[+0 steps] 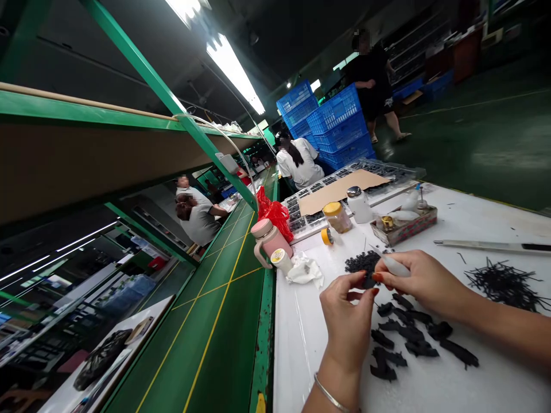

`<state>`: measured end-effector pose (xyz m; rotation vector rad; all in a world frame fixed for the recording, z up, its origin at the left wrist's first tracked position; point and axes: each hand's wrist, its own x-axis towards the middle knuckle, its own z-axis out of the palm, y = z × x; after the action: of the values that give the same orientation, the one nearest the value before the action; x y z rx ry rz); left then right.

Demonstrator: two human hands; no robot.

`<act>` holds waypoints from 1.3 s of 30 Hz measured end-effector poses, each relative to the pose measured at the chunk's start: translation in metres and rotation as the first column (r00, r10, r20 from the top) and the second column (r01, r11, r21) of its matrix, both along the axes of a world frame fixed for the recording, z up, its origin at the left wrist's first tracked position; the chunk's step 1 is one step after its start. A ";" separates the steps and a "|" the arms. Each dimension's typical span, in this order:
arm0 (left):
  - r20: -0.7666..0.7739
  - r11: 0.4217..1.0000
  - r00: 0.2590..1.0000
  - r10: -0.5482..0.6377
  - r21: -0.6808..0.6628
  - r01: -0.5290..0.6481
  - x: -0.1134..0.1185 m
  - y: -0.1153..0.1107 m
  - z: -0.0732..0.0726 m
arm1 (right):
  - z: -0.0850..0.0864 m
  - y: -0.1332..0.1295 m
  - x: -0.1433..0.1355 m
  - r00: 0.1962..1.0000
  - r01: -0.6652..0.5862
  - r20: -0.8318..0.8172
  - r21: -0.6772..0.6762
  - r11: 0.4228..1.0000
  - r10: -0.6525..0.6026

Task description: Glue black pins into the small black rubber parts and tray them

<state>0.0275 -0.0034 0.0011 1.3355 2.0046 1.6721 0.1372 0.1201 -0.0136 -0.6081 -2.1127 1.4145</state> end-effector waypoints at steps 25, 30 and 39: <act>0.477 0.975 0.852 -0.216 0.065 0.211 -0.015 -0.001 -0.009 | 0.016 0.009 -0.003 0.984 -0.179 -0.012 -0.130 0.975 0.179; 0.472 0.978 0.858 -0.203 0.050 0.204 -0.023 0.001 -0.007 | 0.043 0.024 0.023 0.995 -0.061 -0.085 -0.120 0.991 0.051; 0.379 0.988 0.920 -0.100 -0.073 0.138 -0.023 0.003 0.000 | 0.043 0.076 0.205 0.829 0.538 0.109 0.111 0.836 -0.548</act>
<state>0.0045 -0.0001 0.0009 0.9916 1.7243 1.6058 0.3426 0.1966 0.0297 -1.1958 -1.8608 0.9838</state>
